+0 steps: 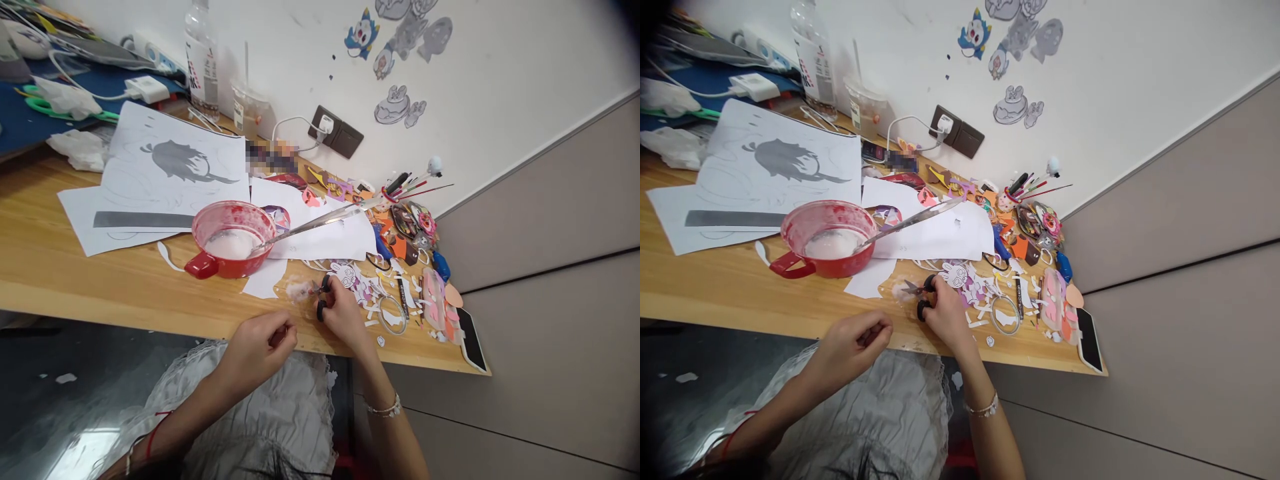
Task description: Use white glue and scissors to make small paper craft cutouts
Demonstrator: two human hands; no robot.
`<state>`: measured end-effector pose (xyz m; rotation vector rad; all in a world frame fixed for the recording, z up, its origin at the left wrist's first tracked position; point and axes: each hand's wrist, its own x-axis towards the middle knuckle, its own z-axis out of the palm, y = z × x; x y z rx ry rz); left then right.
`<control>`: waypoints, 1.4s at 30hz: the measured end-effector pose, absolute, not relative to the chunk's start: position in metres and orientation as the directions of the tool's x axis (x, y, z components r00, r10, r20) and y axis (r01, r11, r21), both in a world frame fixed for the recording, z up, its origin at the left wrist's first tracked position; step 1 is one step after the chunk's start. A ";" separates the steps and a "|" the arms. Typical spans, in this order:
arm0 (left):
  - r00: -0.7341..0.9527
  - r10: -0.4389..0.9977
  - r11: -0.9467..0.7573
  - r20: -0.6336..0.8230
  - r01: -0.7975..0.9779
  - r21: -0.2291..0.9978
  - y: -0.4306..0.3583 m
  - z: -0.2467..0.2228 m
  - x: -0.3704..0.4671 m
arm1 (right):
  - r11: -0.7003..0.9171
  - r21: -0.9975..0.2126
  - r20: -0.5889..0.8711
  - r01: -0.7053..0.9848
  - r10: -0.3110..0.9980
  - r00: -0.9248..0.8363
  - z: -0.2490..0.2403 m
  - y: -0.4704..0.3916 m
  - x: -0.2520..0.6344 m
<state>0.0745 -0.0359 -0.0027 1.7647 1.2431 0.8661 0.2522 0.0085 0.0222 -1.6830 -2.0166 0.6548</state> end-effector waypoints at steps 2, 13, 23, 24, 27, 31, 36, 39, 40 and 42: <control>0.288 0.954 -0.203 0.083 0.415 0.887 -0.036 -0.003 0.074 | 0.149 -0.626 0.048 0.765 0.987 -0.153 0.024 0.008 0.254; 0.302 0.945 -0.251 0.126 0.421 0.872 -0.038 -0.002 0.072 | 0.261 0.223 0.204 0.939 0.930 -0.307 0.059 -0.007 0.301; 0.292 0.946 -0.262 0.141 0.428 0.865 -0.037 -0.005 0.071 | 0.305 0.508 0.147 0.805 0.891 -0.430 0.073 -0.009 0.297; 0.293 0.946 -0.262 0.142 0.427 0.865 -0.037 -0.005 0.071 | 0.307 0.519 0.150 0.798 0.886 -0.439 0.072 -0.008 0.296; 0.293 0.945 -0.264 0.145 0.424 0.866 -0.037 -0.005 0.071 | 0.313 0.557 0.160 0.769 0.868 -0.469 0.067 -0.007 0.293; 0.288 0.944 -0.276 0.160 0.425 0.862 -0.036 -0.004 0.072 | 0.337 0.588 0.169 0.735 0.838 -0.519 0.063 -0.004 0.292; 0.282 0.942 -0.292 0.181 0.427 0.856 -0.036 -0.005 0.072 | 0.334 0.607 0.156 0.721 0.840 -0.520 0.064 -0.001 0.292; 0.290 0.940 -0.297 0.181 0.430 0.853 -0.037 -0.005 0.071 | 0.339 0.610 0.144 0.716 0.842 -0.520 0.066 -0.001 0.291; 0.293 0.939 -0.297 0.180 0.431 0.852 -0.037 -0.005 0.071 | 0.343 0.613 0.140 0.712 0.840 -0.525 0.066 -0.001 0.291; 0.293 0.939 -0.297 0.179 0.431 0.852 -0.037 -0.005 0.071 | 0.352 0.621 0.134 0.701 0.833 -0.537 0.067 0.000 0.291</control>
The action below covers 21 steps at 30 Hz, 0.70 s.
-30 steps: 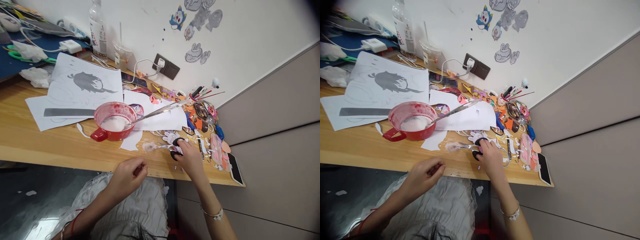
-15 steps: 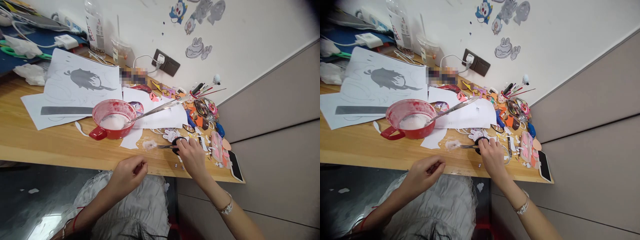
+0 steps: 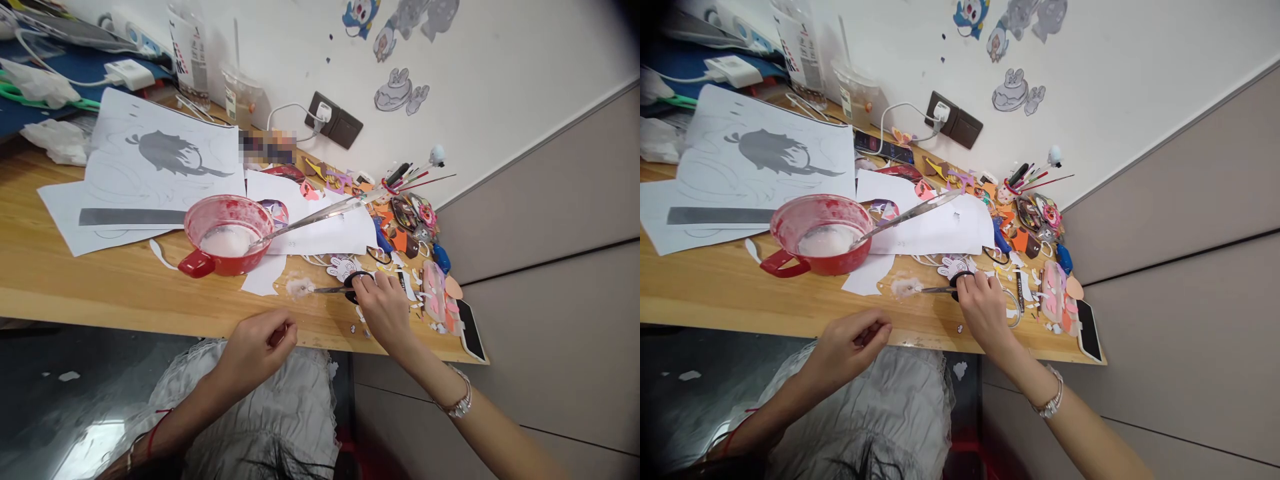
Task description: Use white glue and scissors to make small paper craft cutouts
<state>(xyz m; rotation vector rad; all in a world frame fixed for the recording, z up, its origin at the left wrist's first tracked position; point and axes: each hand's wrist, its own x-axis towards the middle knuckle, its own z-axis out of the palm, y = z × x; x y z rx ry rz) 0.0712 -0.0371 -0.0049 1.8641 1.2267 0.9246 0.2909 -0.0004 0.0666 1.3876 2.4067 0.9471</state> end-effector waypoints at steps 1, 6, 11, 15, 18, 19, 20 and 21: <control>0.292 0.939 -0.297 0.180 0.430 0.853 -0.037 -0.005 0.071 | 0.358 0.622 0.130 0.696 0.830 -0.542 0.067 0.000 0.291; 0.289 0.939 -0.301 0.187 0.429 0.852 -0.037 -0.005 0.072 | 0.381 0.609 0.107 0.696 0.829 -0.548 0.068 0.002 0.289; 0.289 0.938 -0.307 0.192 0.431 0.848 -0.036 -0.004 0.072 | 0.376 0.569 0.093 0.731 0.854 -0.512 0.068 0.003 0.290; 0.287 0.939 -0.302 0.187 0.433 0.850 -0.037 -0.004 0.071 | 0.365 0.461 0.031 0.809 0.904 -0.425 0.069 0.007 0.291; 0.288 0.940 -0.300 0.185 0.432 0.850 -0.037 -0.004 0.071 | 0.311 0.376 -0.042 0.873 0.947 -0.319 0.073 0.010 0.289; 0.289 0.940 -0.299 0.184 0.431 0.851 -0.036 -0.004 0.071 | 0.283 0.333 -0.077 0.899 0.959 -0.273 0.074 0.011 0.287; 0.291 0.939 -0.298 0.181 0.430 0.852 -0.036 -0.004 0.071 | 0.253 0.284 -0.118 0.925 0.967 -0.228 0.076 0.012 0.286; 0.291 0.940 -0.295 0.179 0.428 0.854 -0.036 -0.004 0.071 | 0.223 0.234 -0.163 0.946 0.969 -0.188 0.077 0.013 0.285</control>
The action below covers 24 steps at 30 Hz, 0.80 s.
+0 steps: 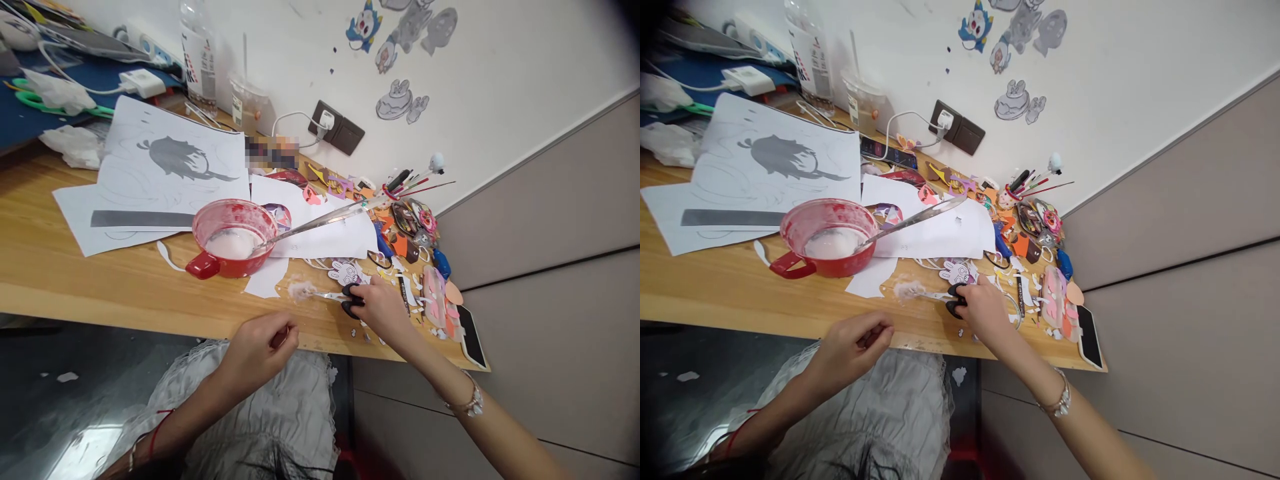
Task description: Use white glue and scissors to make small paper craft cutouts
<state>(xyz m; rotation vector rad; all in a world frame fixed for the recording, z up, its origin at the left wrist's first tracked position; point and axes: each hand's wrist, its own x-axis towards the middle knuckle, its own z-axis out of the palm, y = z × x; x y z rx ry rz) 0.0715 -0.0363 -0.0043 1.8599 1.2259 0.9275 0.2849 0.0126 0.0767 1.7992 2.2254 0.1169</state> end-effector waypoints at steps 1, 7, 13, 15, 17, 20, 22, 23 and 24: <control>0.292 0.940 -0.293 0.177 0.425 0.856 -0.036 -0.004 0.072 | 0.199 0.189 -0.208 0.962 0.965 -0.159 0.078 0.013 0.284; 0.297 0.939 -0.288 0.171 0.414 0.863 -0.035 -0.004 0.071 | 0.184 0.147 -0.321 0.972 0.938 -0.129 0.077 0.018 0.287; 0.302 0.938 -0.292 0.172 0.413 0.863 -0.036 -0.004 0.071 | 0.244 0.215 -0.283 0.945 0.942 -0.179 0.076 0.021 0.289; 0.304 0.938 -0.288 0.167 0.414 0.864 -0.037 -0.004 0.070 | 0.254 0.215 -0.299 0.943 0.936 -0.184 0.077 0.022 0.289; 0.304 0.939 -0.285 0.164 0.416 0.863 -0.037 -0.004 0.070 | 0.262 0.220 -0.305 0.940 0.933 -0.189 0.079 0.024 0.289; 0.304 0.939 -0.282 0.160 0.419 0.863 -0.036 -0.004 0.071 | 0.261 0.250 -0.295 0.932 0.938 -0.184 0.081 0.025 0.289; 0.304 0.940 -0.280 0.157 0.417 0.865 -0.035 -0.004 0.071 | 0.254 0.279 -0.304 0.926 0.938 -0.166 0.083 0.025 0.288; 0.301 0.941 -0.278 0.157 0.415 0.866 -0.035 -0.005 0.071 | 0.253 0.293 -0.314 0.922 0.936 -0.157 0.085 0.025 0.287; 0.300 0.941 -0.277 0.158 0.412 0.868 -0.035 -0.005 0.072 | 0.256 0.307 -0.327 0.917 0.933 -0.151 0.086 0.025 0.286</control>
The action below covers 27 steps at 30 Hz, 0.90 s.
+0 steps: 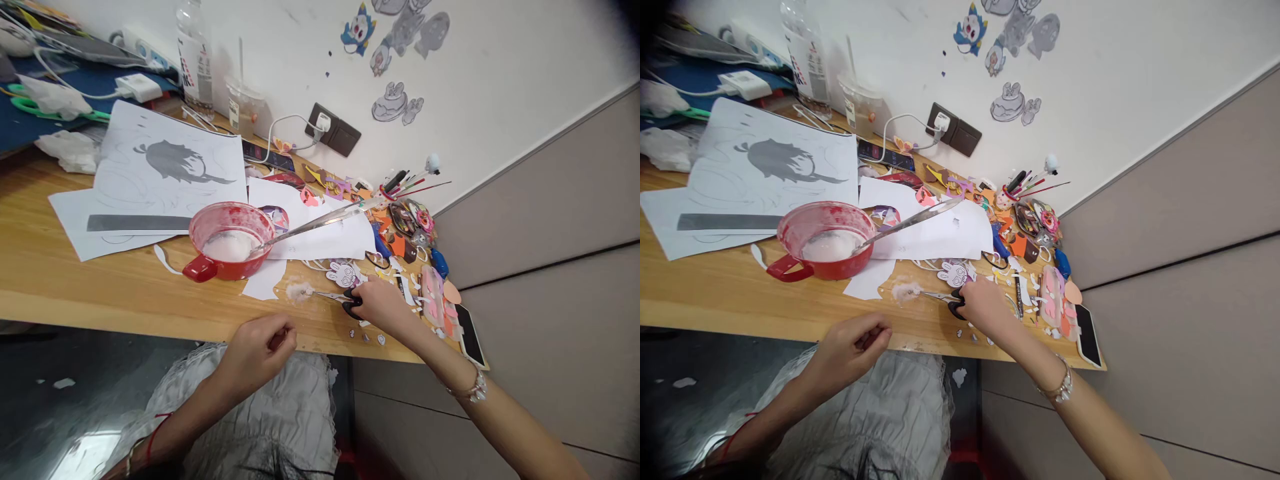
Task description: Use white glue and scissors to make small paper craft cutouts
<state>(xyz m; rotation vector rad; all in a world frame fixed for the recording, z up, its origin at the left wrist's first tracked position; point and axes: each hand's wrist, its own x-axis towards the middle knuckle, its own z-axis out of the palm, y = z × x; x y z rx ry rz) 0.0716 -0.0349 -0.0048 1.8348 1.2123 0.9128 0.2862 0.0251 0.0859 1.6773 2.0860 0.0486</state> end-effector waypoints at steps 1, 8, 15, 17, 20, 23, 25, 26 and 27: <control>0.299 0.941 -0.279 0.161 0.409 0.869 -0.035 -0.005 0.072 | 0.260 0.322 -0.341 0.910 0.929 -0.144 0.087 0.025 0.285; 0.295 0.940 -0.286 0.171 0.408 0.867 -0.036 -0.003 0.071 | 0.300 0.399 -0.323 0.866 0.930 -0.173 0.089 0.027 0.273; 0.299 0.942 -0.275 0.156 0.415 0.867 -0.035 -0.004 0.071 | 0.356 0.448 -0.246 0.820 0.931 -0.269 0.088 0.029 0.271; 0.300 0.940 -0.280 0.159 0.419 0.864 -0.035 -0.004 0.071 | 0.379 0.452 -0.226 0.807 0.924 -0.308 0.089 0.028 0.270; 0.307 0.937 -0.292 0.169 0.416 0.861 -0.035 -0.003 0.071 | 0.416 0.454 -0.212 0.788 0.909 -0.358 0.091 0.024 0.267; 0.301 0.937 -0.298 0.180 0.412 0.861 -0.036 -0.003 0.071 | 0.432 0.462 -0.205 0.774 0.902 -0.380 0.090 0.022 0.265; 0.297 0.938 -0.296 0.180 0.408 0.864 -0.036 -0.003 0.071 | 0.430 0.474 -0.197 0.768 0.902 -0.384 0.089 0.022 0.264; 0.300 0.937 -0.295 0.178 0.407 0.865 -0.035 -0.004 0.071 | 0.428 0.479 -0.194 0.766 0.903 -0.383 0.088 0.023 0.264; 0.302 0.937 -0.293 0.175 0.407 0.865 -0.035 -0.004 0.072 | 0.426 0.481 -0.196 0.766 0.904 -0.380 0.088 0.023 0.264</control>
